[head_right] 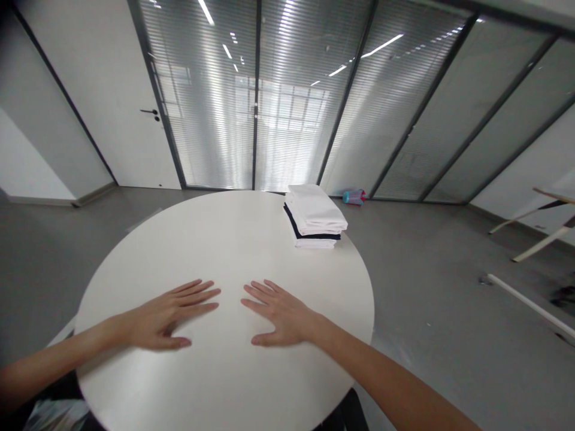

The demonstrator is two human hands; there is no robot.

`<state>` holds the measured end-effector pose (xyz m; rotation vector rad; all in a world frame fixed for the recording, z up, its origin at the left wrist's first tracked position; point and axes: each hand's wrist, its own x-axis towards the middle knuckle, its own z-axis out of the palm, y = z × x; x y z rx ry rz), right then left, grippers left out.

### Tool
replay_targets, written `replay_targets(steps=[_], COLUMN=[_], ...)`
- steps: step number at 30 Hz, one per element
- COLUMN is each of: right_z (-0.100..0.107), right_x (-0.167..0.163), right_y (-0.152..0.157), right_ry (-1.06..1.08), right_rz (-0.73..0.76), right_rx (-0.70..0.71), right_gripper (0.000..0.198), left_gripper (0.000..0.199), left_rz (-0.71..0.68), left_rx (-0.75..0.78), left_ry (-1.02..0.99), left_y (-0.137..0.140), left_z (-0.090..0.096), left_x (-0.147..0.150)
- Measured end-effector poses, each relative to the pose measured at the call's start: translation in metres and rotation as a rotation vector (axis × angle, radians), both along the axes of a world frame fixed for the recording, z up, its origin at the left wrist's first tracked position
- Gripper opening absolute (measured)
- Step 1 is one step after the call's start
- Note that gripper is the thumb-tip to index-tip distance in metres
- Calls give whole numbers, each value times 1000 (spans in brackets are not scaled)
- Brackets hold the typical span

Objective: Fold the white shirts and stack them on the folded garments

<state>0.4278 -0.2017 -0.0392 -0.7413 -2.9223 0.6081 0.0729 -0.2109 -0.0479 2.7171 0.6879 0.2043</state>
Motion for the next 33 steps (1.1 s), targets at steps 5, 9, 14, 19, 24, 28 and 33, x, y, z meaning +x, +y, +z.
replay_targets(steps=[5, 9, 14, 19, 24, 28, 33], right_z=[1, 1, 0, 1, -2, 3, 26], right_x=[0, 0, 0, 0, 0, 2, 26], right_y=[0, -1, 0, -1, -1, 5, -34], right_ry=[-6, -22, -9, -13, 14, 166, 546], right_rz=[-1, -3, 0, -3, -6, -73, -157], right_rx=[-2, -3, 1, -9, -35, -170, -773], right_gripper=[86, 87, 86, 87, 87, 79, 63], left_gripper=[81, 81, 81, 79, 80, 72, 34], left_rz=[-2, -2, 1, -15, -15, -4, 56], left_rx=[-3, 0, 6, 21, 32, 98, 256], left_ry=[44, 53, 69, 9, 30, -29, -389], left_y=[0, 0, 0, -1, -1, 3, -39], left_z=[2, 2, 1, 1, 0, -2, 6], left_x=[0, 0, 0, 0, 1, -3, 1])
